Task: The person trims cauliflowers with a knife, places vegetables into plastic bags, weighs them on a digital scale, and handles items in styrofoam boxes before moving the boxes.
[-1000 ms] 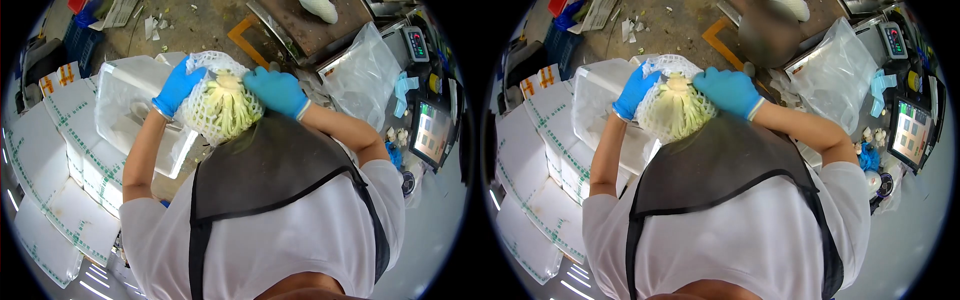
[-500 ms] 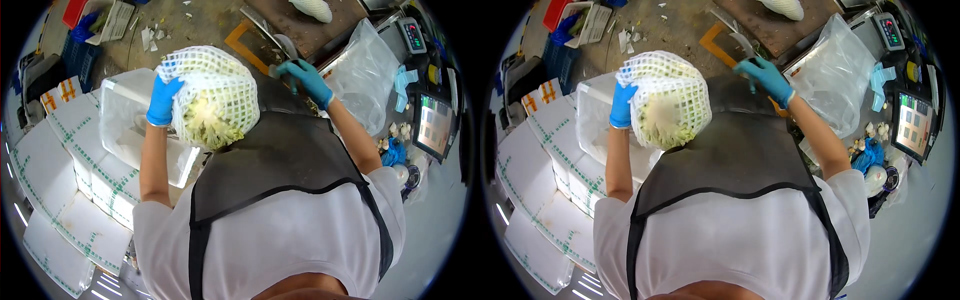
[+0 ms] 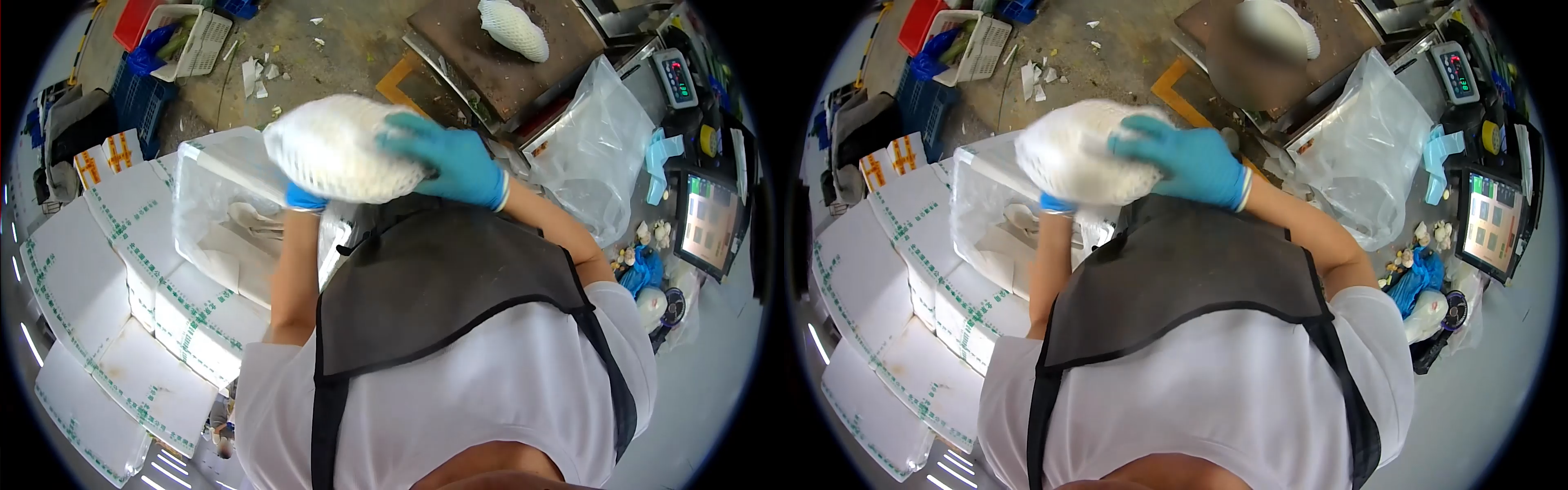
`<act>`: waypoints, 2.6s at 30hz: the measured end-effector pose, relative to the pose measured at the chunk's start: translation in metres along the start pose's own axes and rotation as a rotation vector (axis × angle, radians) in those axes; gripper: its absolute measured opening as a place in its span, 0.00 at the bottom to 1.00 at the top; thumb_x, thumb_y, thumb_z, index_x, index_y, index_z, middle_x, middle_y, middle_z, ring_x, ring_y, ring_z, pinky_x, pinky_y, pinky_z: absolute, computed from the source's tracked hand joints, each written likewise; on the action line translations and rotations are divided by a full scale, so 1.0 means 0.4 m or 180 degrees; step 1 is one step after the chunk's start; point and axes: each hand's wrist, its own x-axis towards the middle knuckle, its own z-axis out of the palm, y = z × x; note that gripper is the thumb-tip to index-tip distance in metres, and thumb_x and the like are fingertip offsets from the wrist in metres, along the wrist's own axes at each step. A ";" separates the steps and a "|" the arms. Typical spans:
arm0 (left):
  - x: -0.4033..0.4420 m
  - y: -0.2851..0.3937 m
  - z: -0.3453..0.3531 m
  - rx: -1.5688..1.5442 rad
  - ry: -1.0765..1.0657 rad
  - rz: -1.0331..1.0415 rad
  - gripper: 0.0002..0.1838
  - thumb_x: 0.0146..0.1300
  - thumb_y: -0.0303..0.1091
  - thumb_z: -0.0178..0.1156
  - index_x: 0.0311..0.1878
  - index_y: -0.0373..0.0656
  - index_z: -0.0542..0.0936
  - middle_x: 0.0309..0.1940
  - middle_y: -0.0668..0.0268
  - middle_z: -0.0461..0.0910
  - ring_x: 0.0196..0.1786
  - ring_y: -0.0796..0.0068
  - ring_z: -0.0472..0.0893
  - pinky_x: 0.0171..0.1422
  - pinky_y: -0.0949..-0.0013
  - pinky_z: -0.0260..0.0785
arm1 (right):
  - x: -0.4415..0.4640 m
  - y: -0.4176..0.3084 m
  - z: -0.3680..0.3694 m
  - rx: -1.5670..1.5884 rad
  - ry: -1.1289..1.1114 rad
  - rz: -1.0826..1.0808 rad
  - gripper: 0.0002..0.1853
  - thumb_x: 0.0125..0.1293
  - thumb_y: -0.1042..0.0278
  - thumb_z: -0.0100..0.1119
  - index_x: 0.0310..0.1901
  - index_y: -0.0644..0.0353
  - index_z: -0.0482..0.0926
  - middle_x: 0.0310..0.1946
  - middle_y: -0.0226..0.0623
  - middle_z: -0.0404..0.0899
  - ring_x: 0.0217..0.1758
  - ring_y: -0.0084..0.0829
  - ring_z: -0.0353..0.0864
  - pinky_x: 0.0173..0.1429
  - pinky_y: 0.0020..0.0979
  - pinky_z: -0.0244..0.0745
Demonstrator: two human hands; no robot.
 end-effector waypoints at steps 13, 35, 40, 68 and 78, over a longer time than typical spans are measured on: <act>0.199 0.275 0.175 -0.4878 -0.0690 -0.1666 0.31 0.74 0.50 0.44 0.74 0.42 0.57 0.73 0.61 0.59 0.73 0.62 0.62 0.76 0.61 0.54 | -0.089 0.078 0.084 -0.2086 0.0807 -0.1138 0.30 0.58 0.69 0.57 0.61 0.23 0.71 0.65 0.31 0.70 0.23 0.22 0.72 0.27 0.22 0.72; 0.525 0.374 0.517 -0.2627 -0.2172 -0.1232 0.37 0.72 0.50 0.50 0.76 0.39 0.53 0.74 0.59 0.56 0.75 0.65 0.59 0.77 0.62 0.50 | -0.286 0.527 0.030 0.4316 0.2741 0.2850 0.28 0.59 0.69 0.67 0.59 0.62 0.67 0.38 0.34 0.81 0.24 0.21 0.76 0.23 0.22 0.70; 0.511 0.442 0.555 -0.1730 -0.1881 -0.0817 0.47 0.56 0.32 0.66 0.76 0.41 0.52 0.73 0.57 0.58 0.73 0.63 0.60 0.76 0.62 0.51 | -0.306 0.529 -0.012 0.4027 0.2742 0.2973 0.33 0.57 0.65 0.71 0.61 0.63 0.64 0.35 0.32 0.80 0.19 0.17 0.71 0.21 0.20 0.67; 0.218 0.263 0.538 -0.0559 -0.1273 -0.1405 0.30 0.66 0.26 0.57 0.71 0.43 0.65 0.62 0.52 0.72 0.63 0.64 0.74 0.66 0.63 0.65 | -0.160 0.943 0.147 0.4339 0.4724 0.4779 0.55 0.50 0.79 0.71 0.74 0.48 0.43 0.67 0.49 0.63 0.54 0.48 0.75 0.47 0.54 0.77; 0.161 0.235 0.518 -0.0358 -0.1144 -0.1115 0.32 0.62 0.25 0.61 0.70 0.45 0.67 0.59 0.53 0.75 0.60 0.63 0.76 0.63 0.62 0.69 | -0.230 0.538 -0.015 0.4422 0.2818 0.3386 0.23 0.62 0.67 0.65 0.56 0.56 0.67 0.35 0.42 0.78 0.22 0.29 0.72 0.24 0.35 0.75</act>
